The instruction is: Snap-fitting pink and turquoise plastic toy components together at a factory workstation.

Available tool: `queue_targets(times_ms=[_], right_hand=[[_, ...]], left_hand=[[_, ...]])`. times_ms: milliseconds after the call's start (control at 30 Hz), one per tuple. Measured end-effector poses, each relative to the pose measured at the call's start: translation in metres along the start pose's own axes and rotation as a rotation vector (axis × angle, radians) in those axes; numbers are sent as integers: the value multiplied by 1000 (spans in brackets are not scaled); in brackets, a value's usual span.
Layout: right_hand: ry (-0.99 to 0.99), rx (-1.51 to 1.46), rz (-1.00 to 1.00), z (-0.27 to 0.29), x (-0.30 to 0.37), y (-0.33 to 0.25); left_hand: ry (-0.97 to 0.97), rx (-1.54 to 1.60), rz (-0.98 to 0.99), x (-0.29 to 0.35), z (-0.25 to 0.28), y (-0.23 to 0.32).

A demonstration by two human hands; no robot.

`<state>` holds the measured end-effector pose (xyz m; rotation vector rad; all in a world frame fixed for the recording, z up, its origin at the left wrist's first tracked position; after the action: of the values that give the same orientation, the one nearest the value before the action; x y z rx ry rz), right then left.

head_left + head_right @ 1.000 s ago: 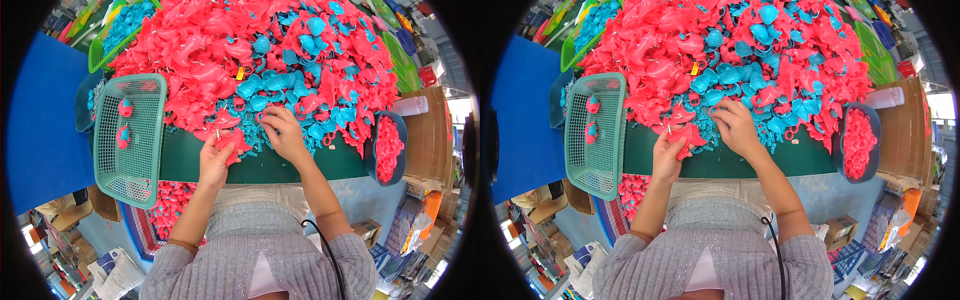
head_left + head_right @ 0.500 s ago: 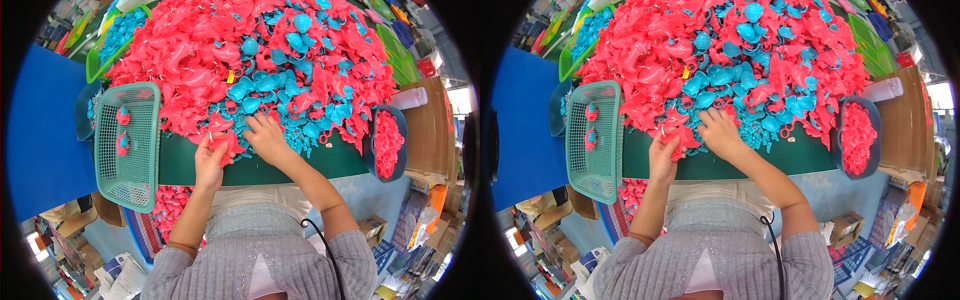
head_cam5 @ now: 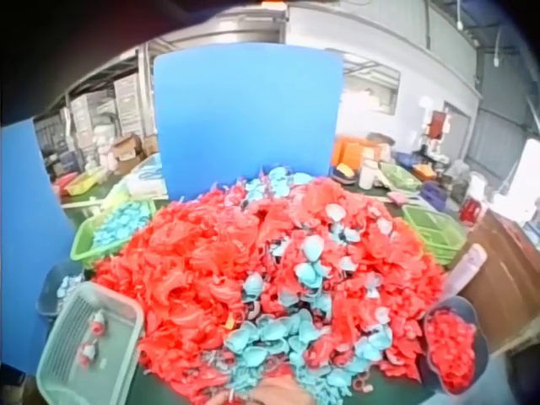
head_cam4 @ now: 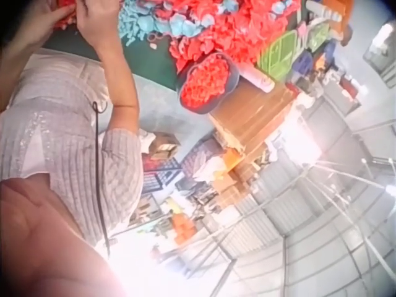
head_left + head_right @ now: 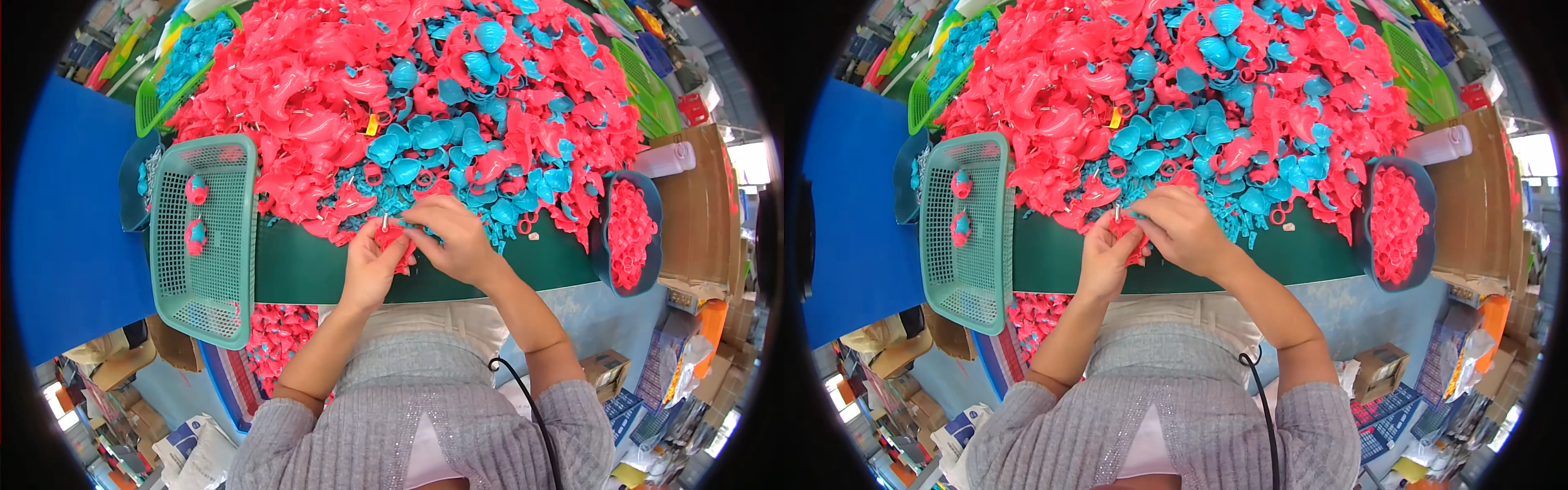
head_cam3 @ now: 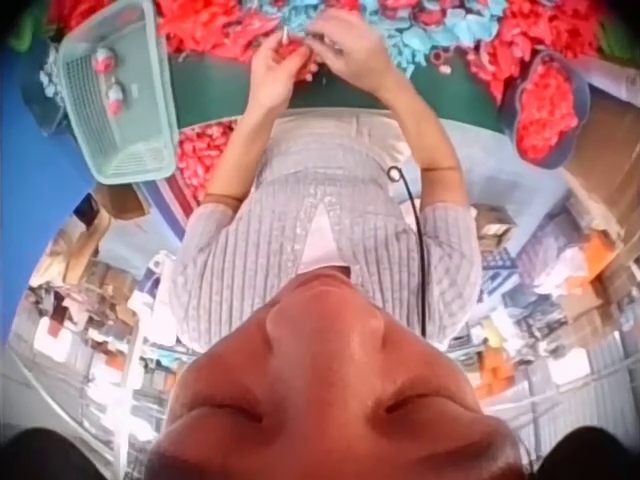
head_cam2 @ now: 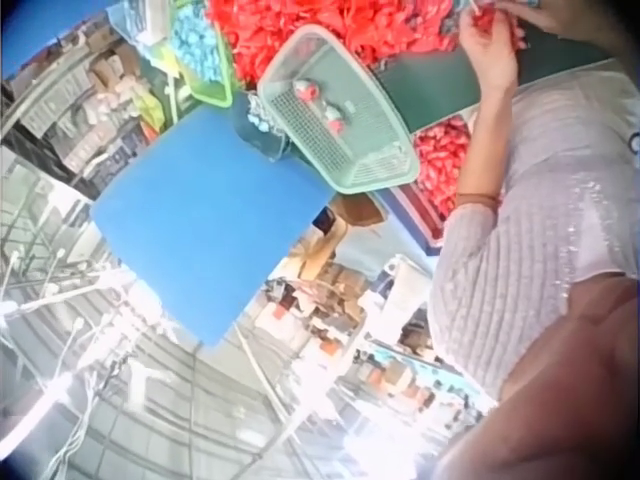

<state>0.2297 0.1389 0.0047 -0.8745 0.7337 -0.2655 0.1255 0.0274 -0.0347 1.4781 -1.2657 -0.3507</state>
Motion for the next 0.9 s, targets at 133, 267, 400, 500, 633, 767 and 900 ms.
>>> queue_targets(times_ms=[133,267,400,500,633,767,900], right_hand=[[-44,95,159,4,0,-1],[-83,130,209,1,1,-2],[-140,72,127,2,0,-1],[-194,-340,-218,-1,10,18],[-125,-632,-469,-21,21,34],[-81,-300,-453,-17,-4,33],[94,302,-234,-32,-30,57]], left_hand=[[-19,-48,-41,1,-7,2],[-39,-89,-73,1,-9,1],[-67,-122,-97,4,-4,1],[-76,-117,-145,4,-2,1],[-72,-119,-46,1,4,-8],[54,78,46,-2,17,-7],[123,244,43,-7,26,-1]])
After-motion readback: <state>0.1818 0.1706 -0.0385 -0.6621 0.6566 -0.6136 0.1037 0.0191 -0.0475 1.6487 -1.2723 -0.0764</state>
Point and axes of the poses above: each hand's wrist, its own x-axis away from the middle knuckle, its own z-axis out of the back of the hand, y = z × x, the point moved 2 cm from there along -x, towards the middle knuckle, and after that the axes turned 7 degrees about -x, right-handed, at the moved point
